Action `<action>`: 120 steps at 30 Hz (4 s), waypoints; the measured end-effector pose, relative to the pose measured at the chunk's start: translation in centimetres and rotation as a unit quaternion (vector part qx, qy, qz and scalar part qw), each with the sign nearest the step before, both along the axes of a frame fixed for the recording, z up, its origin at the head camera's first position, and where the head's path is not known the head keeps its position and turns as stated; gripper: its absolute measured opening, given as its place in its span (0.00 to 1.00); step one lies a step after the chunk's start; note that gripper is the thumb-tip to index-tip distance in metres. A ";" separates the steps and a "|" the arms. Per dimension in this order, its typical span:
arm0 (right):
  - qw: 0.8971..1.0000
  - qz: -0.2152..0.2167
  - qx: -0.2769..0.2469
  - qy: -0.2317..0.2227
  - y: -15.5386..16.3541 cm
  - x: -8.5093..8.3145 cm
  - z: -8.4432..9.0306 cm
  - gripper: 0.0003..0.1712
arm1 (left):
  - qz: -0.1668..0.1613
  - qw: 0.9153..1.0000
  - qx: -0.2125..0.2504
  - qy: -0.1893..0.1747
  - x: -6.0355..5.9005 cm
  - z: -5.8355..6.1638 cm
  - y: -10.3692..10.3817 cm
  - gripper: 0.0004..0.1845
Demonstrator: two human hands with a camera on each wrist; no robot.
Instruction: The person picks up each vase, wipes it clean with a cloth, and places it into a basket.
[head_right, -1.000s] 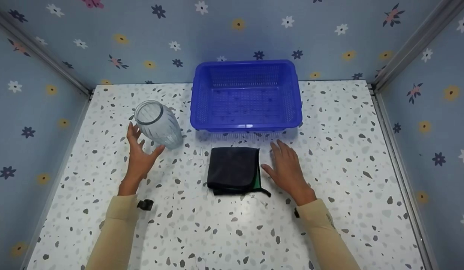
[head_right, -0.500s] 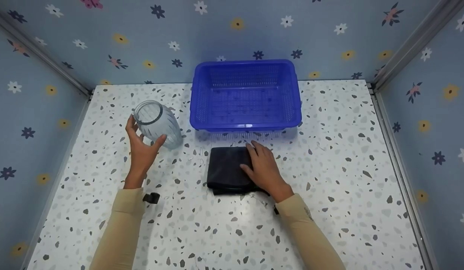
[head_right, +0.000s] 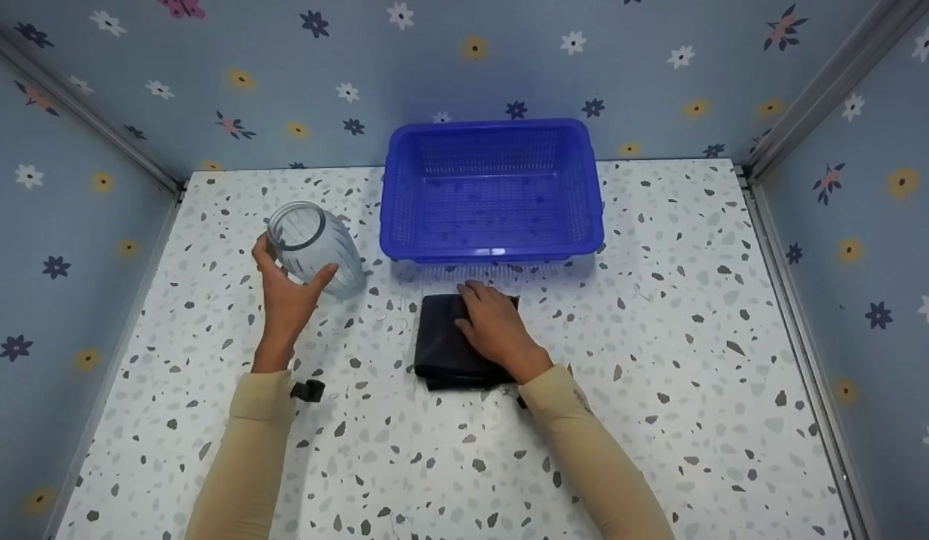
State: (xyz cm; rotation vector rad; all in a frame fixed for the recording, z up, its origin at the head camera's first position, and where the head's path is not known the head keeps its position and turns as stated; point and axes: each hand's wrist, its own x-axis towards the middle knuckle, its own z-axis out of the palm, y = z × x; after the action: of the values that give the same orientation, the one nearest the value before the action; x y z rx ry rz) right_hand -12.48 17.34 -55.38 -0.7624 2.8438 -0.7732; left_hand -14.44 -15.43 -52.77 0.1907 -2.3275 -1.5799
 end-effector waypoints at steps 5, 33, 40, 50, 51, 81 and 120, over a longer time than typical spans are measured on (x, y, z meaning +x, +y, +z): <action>1.000 0.010 0.025 -0.002 -1.1 -0.8 -0.2 0.31 | 0.010 1.000 -0.006 -0.004 -0.2 0.1 -0.1 0.55; 0.992 -0.018 -0.053 0.113 -1.4 -0.5 1.3 0.15 | -0.029 0.998 -0.019 -0.044 1.8 0.7 0.0 0.55; 0.986 -0.019 -0.082 0.142 -1.3 0.6 3.1 0.15 | -0.040 0.998 -0.018 -0.039 2.6 0.7 0.3 0.55; 0.973 -0.001 -0.120 0.198 -1.2 1.2 4.8 0.14 | -0.059 0.997 0.002 -0.039 3.6 0.7 1.0 0.55; 0.971 0.000 -0.124 0.203 -1.2 1.3 5.0 0.14 | -0.061 0.997 0.003 -0.039 3.7 0.7 1.1 0.55; 0.938 0.012 -0.187 0.292 -3.5 1.7 7.4 0.13 | -0.122 0.992 0.002 -0.027 6.0 0.8 3.8 0.53; 0.916 -0.083 -0.383 0.087 -3.9 3.3 6.8 0.09 | -0.169 0.985 -0.018 0.026 7.0 0.3 7.1 0.50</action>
State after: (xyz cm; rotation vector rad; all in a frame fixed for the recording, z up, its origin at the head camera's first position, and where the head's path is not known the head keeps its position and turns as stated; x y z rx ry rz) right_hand -9.22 13.44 -48.63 -0.6703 2.7307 -1.9974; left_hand -7.47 -8.36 -52.44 -0.2652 -2.4414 -1.6641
